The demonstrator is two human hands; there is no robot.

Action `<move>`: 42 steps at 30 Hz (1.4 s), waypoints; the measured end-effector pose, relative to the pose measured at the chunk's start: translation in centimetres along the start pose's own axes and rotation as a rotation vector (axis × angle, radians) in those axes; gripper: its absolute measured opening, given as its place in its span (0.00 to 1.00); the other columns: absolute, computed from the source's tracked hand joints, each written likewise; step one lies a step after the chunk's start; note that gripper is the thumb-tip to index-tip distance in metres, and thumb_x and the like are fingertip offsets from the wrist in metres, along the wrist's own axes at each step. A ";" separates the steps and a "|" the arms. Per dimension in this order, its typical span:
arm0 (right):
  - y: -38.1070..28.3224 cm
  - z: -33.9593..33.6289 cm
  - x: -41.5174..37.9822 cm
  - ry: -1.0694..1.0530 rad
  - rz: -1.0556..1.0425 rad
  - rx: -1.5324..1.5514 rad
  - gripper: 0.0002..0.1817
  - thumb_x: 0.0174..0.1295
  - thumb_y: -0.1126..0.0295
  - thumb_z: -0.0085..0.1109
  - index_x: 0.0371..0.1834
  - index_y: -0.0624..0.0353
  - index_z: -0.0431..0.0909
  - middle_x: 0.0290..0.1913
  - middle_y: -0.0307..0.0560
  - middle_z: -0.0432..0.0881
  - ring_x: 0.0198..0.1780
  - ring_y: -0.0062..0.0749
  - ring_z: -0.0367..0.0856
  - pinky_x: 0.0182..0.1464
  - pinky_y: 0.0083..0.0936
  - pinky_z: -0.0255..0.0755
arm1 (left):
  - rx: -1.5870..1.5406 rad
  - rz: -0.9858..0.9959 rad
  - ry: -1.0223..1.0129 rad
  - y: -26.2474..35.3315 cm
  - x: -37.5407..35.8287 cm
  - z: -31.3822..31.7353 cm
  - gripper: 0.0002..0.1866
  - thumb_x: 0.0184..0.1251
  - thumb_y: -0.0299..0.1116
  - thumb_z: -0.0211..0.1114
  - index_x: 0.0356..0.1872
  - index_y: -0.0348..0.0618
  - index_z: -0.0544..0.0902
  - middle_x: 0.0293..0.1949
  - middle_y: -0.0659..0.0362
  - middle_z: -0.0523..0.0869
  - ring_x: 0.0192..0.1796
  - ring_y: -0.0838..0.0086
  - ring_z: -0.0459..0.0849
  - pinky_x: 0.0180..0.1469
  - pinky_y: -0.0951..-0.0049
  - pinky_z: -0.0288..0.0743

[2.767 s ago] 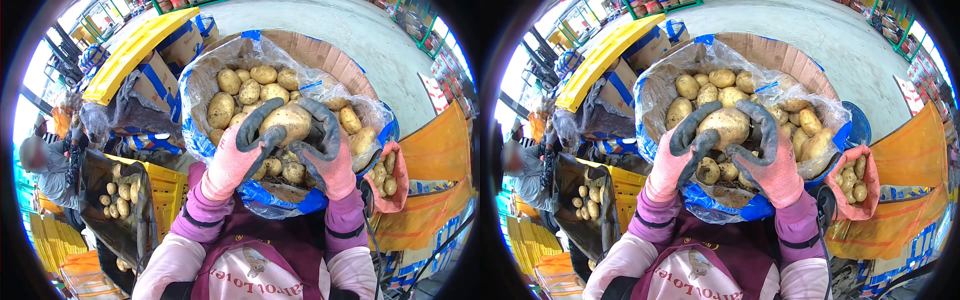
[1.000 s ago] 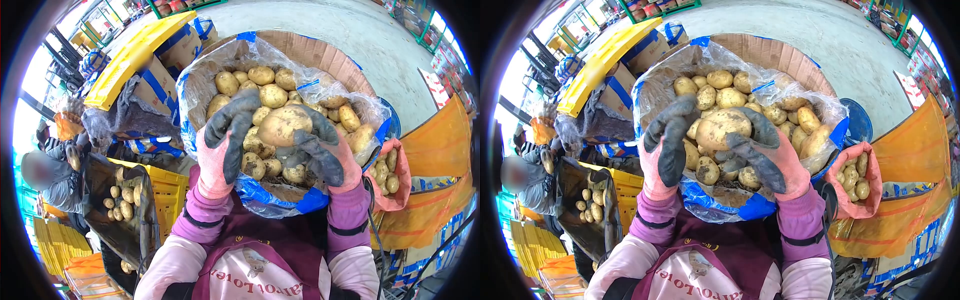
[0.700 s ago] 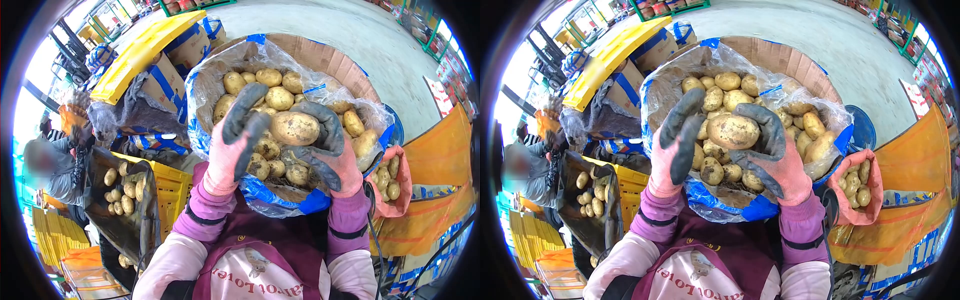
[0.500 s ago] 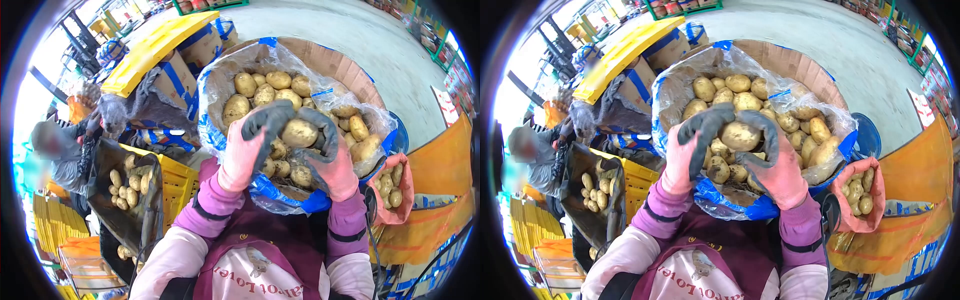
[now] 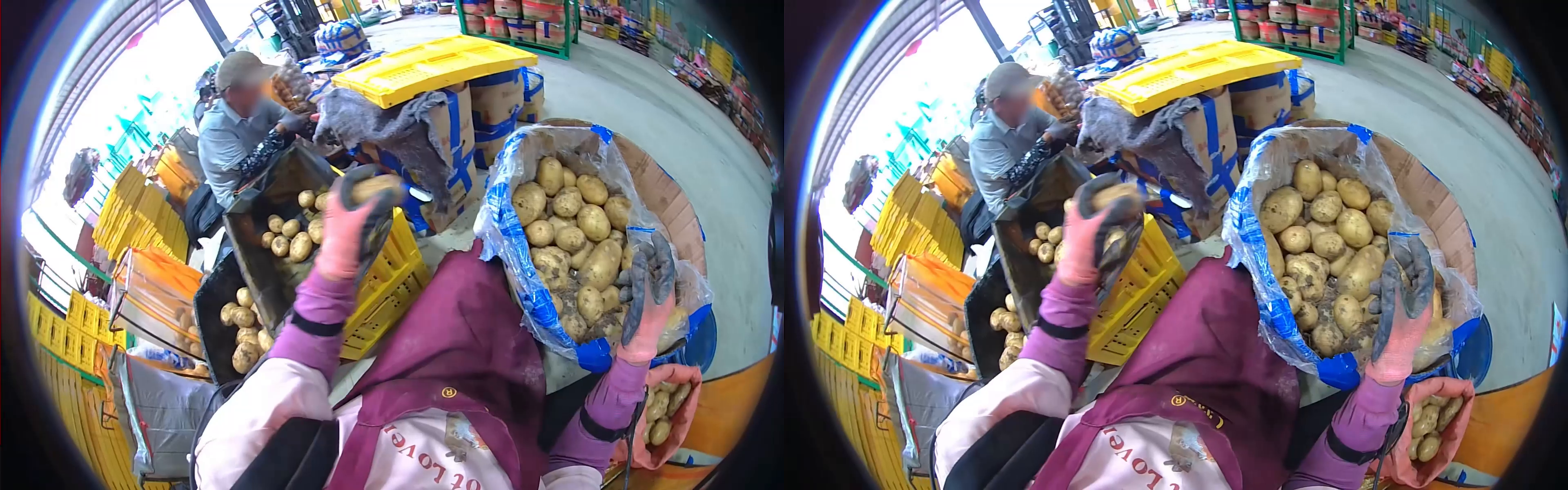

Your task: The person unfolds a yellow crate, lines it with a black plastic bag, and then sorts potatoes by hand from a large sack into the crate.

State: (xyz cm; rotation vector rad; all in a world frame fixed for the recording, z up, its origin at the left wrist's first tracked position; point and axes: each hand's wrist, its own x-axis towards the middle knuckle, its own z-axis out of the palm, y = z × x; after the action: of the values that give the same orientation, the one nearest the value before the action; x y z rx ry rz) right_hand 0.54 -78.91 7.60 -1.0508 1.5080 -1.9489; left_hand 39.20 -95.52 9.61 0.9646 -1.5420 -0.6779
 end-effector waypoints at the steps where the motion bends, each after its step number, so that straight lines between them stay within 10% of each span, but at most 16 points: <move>1: -0.2 0.2 -0.1 0.013 -0.002 0.005 0.28 0.66 0.70 0.61 0.69 0.59 0.68 0.59 0.42 0.77 0.38 0.18 0.76 0.35 0.15 0.69 | 0.100 -0.009 0.098 -3.2 0.3 -4.0 0.24 0.55 0.27 0.74 0.54 0.38 0.79 0.45 0.55 0.85 0.49 0.71 0.83 0.56 0.70 0.78; 6: 0.1 -0.1 0.3 0.023 0.029 -0.002 0.25 0.67 0.71 0.59 0.68 0.59 0.70 0.59 0.42 0.78 0.44 0.22 0.79 0.38 0.19 0.72 | 1.151 -0.430 -0.110 -10.8 -1.1 -18.0 0.29 0.52 0.48 0.75 0.52 0.40 0.82 0.46 0.48 0.86 0.51 0.54 0.84 0.56 0.60 0.77; 8: 1.3 -0.5 0.6 0.005 0.017 0.095 0.26 0.66 0.70 0.60 0.68 0.60 0.70 0.60 0.43 0.78 0.47 0.24 0.80 0.41 0.20 0.75 | 1.151 -0.027 -0.035 -9.1 0.3 -15.4 0.29 0.54 0.47 0.74 0.54 0.40 0.81 0.49 0.47 0.84 0.55 0.55 0.82 0.60 0.61 0.74; 12: 2.1 -1.0 0.8 -0.067 -0.043 0.057 0.25 0.69 0.66 0.58 0.68 0.61 0.70 0.61 0.42 0.77 0.52 0.26 0.79 0.50 0.23 0.74 | 0.529 0.087 -0.334 6.8 4.0 2.2 0.26 0.60 0.39 0.71 0.58 0.38 0.79 0.52 0.49 0.83 0.56 0.61 0.82 0.60 0.66 0.73; 15: 1.6 -1.3 0.8 -0.067 -0.068 0.007 0.24 0.69 0.67 0.58 0.66 0.62 0.71 0.59 0.43 0.78 0.52 0.26 0.79 0.49 0.21 0.75 | 0.461 0.691 -0.773 8.1 5.4 14.3 0.23 0.60 0.39 0.67 0.56 0.41 0.80 0.52 0.48 0.83 0.54 0.57 0.82 0.59 0.61 0.75; 18: 1.0 -1.4 0.6 -0.065 -0.027 0.098 0.23 0.68 0.68 0.60 0.64 0.64 0.73 0.57 0.44 0.79 0.50 0.26 0.80 0.46 0.20 0.76 | 0.995 0.540 -1.476 7.3 2.8 25.5 0.25 0.61 0.42 0.66 0.57 0.41 0.80 0.51 0.48 0.83 0.56 0.57 0.82 0.60 0.59 0.74; 20: 0.9 -1.7 0.7 -0.097 0.071 0.182 0.23 0.67 0.68 0.61 0.64 0.64 0.73 0.56 0.45 0.79 0.49 0.27 0.81 0.46 0.21 0.76 | 1.261 0.973 -1.903 2.1 0.5 30.2 0.26 0.58 0.41 0.67 0.55 0.37 0.82 0.50 0.48 0.84 0.55 0.58 0.83 0.57 0.59 0.75; 22: 0.9 -1.9 0.8 -0.111 0.084 0.205 0.23 0.67 0.68 0.61 0.64 0.65 0.73 0.55 0.44 0.80 0.49 0.28 0.81 0.46 0.22 0.77 | 1.288 0.762 -1.988 -5.8 -2.5 33.5 0.26 0.57 0.42 0.67 0.54 0.36 0.82 0.52 0.47 0.84 0.55 0.58 0.83 0.56 0.59 0.76; 26: 1.5 -1.7 1.2 -0.167 0.110 0.269 0.22 0.67 0.68 0.63 0.62 0.65 0.75 0.52 0.43 0.81 0.49 0.25 0.80 0.50 0.21 0.76 | 1.221 0.255 -2.226 2.1 -2.4 33.1 0.27 0.55 0.43 0.66 0.53 0.35 0.84 0.54 0.48 0.85 0.53 0.59 0.84 0.52 0.57 0.77; 28: 1.9 -1.5 1.5 -0.163 0.046 0.235 0.19 0.64 0.80 0.60 0.58 0.67 0.76 0.50 0.46 0.82 0.50 0.23 0.80 0.53 0.20 0.76 | 1.086 0.015 -2.146 -2.1 -3.0 32.3 0.36 0.53 0.48 0.67 0.60 0.31 0.78 0.51 0.46 0.86 0.51 0.56 0.85 0.51 0.55 0.78; 30: 2.3 -1.5 1.8 -0.179 0.051 0.252 0.18 0.64 0.82 0.60 0.58 0.68 0.76 0.51 0.46 0.82 0.51 0.24 0.80 0.55 0.20 0.75 | 1.314 0.349 -1.583 -2.5 -5.3 29.8 0.48 0.52 0.51 0.65 0.67 0.20 0.65 0.49 0.39 0.84 0.49 0.49 0.85 0.51 0.52 0.78; 34: 2.5 -1.6 1.7 -0.209 0.057 0.214 0.18 0.64 0.81 0.60 0.58 0.67 0.76 0.52 0.45 0.82 0.51 0.22 0.80 0.55 0.21 0.75 | 1.461 0.851 -1.737 -4.4 -7.3 29.8 0.52 0.53 0.51 0.61 0.64 0.07 0.56 0.50 0.30 0.80 0.50 0.39 0.82 0.54 0.48 0.76; 36: 2.2 -1.6 1.5 -0.216 0.038 0.222 0.17 0.65 0.79 0.61 0.58 0.66 0.77 0.52 0.45 0.82 0.51 0.22 0.80 0.56 0.21 0.75 | 1.195 0.483 -1.508 -5.2 -6.3 29.3 0.46 0.56 0.50 0.62 0.65 0.17 0.64 0.51 0.35 0.82 0.50 0.45 0.83 0.53 0.50 0.76; 38: 1.6 -1.7 1.3 -0.146 0.059 0.129 0.17 0.65 0.77 0.62 0.58 0.65 0.77 0.52 0.45 0.82 0.50 0.23 0.80 0.54 0.21 0.75 | 1.074 0.208 -1.743 0.9 -3.0 30.3 0.37 0.58 0.48 0.65 0.63 0.30 0.72 0.51 0.42 0.83 0.50 0.55 0.84 0.52 0.57 0.78; 42: 1.4 -1.8 0.8 -0.013 0.008 0.115 0.20 0.67 0.71 0.62 0.60 0.64 0.75 0.54 0.45 0.81 0.55 0.27 0.78 0.60 0.24 0.71 | -0.087 -0.262 -1.312 9.3 0.0 25.4 0.29 0.58 0.33 0.72 0.61 0.37 0.75 0.53 0.54 0.82 0.54 0.69 0.81 0.56 0.70 0.77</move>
State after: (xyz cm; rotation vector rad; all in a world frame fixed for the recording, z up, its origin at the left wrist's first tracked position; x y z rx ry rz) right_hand -1.53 -78.84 6.30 -1.0044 1.3731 -1.9945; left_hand 12.41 -93.07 12.48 0.6275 -2.4591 -1.7627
